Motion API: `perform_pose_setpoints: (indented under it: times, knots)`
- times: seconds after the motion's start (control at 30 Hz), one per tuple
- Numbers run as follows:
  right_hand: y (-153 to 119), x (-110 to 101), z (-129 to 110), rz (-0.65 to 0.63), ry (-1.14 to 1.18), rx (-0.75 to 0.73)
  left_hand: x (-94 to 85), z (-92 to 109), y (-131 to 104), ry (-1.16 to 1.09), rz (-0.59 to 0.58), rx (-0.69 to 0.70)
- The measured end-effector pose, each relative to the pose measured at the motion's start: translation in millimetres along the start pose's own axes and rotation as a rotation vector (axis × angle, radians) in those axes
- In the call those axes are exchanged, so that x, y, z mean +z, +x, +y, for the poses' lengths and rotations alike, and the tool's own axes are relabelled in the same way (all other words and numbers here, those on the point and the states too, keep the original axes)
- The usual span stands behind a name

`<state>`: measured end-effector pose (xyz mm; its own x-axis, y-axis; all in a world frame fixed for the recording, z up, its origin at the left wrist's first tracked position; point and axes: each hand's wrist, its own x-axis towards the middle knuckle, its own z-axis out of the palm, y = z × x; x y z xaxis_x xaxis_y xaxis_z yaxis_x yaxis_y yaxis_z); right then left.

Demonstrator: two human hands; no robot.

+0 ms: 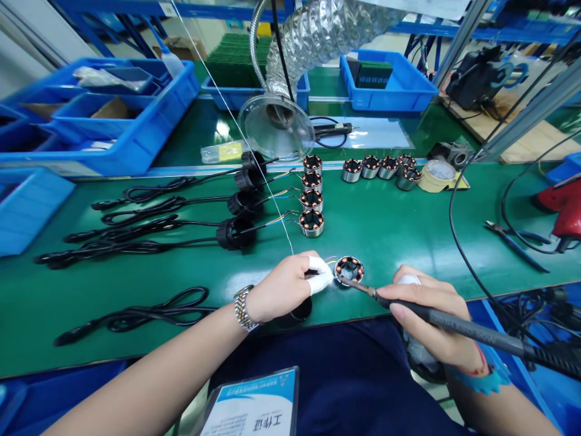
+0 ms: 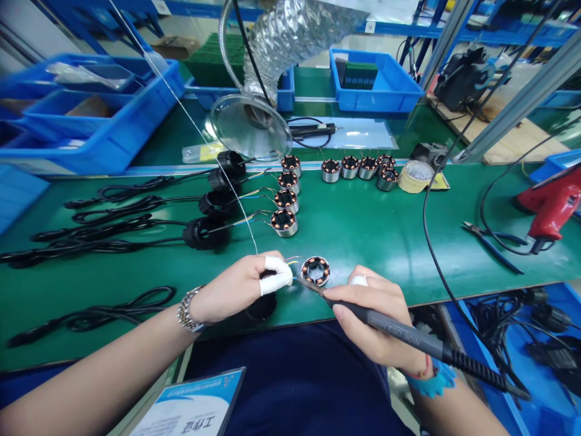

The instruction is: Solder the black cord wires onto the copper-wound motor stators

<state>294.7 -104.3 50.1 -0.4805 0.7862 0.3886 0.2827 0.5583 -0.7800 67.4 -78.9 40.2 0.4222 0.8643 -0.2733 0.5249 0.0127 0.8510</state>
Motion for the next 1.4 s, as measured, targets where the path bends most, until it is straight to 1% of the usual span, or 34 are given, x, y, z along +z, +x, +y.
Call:
perform_pose_setpoints:
  times: [0.13, 0.33, 0.7, 0.93, 1.13, 1.4]
  knots:
    - [3.5, 0.2, -3.4, -0.002, -0.013, -0.034, 0.2, -1.1, 0.1, -0.01, 0.004, -0.004]
    - [3.7, -2.0, -2.1, 0.04, 0.048, -0.073, 0.2, -2.3, -0.4, -0.016, 0.001, -0.003]
    - [3.2, 0.2, -1.9, -0.013, -0.038, -0.088, 0.2, -1.4, 0.6, -0.012, 0.006, -0.004]
    - [3.4, -4.6, -3.5, 0.026, 0.014, -0.099, -0.3, -1.3, 0.2, -0.011, 0.0, -0.006]
    - [2.3, -5.9, -3.2, 0.023, 0.004, -0.072, -0.9, -1.0, 0.0, -0.001, 0.002, -0.015]
    - [1.2, -1.0, 0.7, 0.003, -0.04, -0.131, -0.4, -1.4, 0.9, -0.006, 0.008, -0.017]
